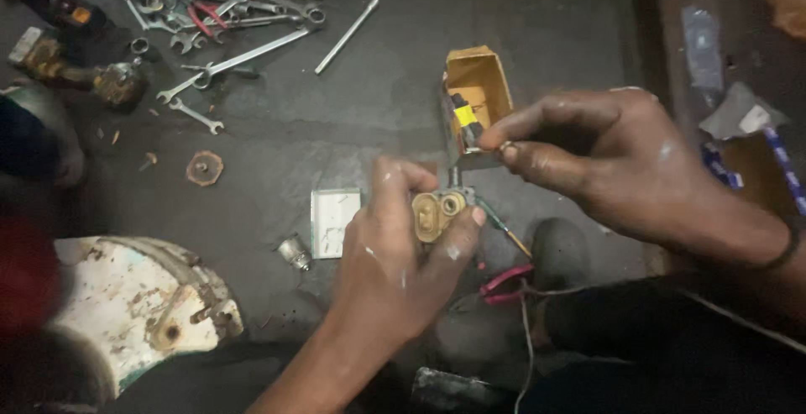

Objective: The person is repairing a small mechanical component, likely a carburetor, by inserting a spring and adjusting internal parts with a screwdriver. They manipulate the component with both hands, occasionally using a green-handled screwdriver to adjust internal mechanisms.

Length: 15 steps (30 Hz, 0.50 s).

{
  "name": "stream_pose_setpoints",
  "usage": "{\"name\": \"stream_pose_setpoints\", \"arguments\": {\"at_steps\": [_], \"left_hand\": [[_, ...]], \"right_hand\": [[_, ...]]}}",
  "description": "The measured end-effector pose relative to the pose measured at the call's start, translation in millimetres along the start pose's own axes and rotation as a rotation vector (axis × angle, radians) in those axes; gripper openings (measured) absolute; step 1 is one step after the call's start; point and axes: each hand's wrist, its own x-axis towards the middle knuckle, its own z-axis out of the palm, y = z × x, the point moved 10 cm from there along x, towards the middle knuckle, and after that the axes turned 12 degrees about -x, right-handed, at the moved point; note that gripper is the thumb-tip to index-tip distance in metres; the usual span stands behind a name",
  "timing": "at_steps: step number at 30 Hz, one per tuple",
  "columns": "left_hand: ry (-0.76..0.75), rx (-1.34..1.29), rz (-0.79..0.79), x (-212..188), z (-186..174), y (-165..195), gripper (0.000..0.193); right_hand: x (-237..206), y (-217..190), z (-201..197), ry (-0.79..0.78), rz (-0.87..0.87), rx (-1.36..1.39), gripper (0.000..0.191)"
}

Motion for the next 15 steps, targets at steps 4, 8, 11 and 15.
{"name": "stream_pose_setpoints", "arguments": {"at_steps": [4, 8, 11, 15], "left_hand": [[-0.044, -0.065, 0.006, 2.0, -2.0, 2.8, 0.027], [-0.024, -0.018, -0.013, 1.9, -3.9, 2.5, 0.022], [0.002, -0.053, -0.05, 0.1, -3.0, -0.9, 0.022], [0.019, -0.038, 0.104, -0.4, -5.0, 13.6, 0.024]], "right_hand": [[-3.6, 7.7, 13.4, -0.065, -0.033, 0.126, 0.024], [-11.5, -5.2, 29.6, -0.153, -0.207, 0.294, 0.023], [-12.7, -3.4, 35.0, -0.189, -0.202, 0.257, 0.024], [-15.2, -10.9, 29.8, -0.168, -0.279, 0.248, 0.025]]}}
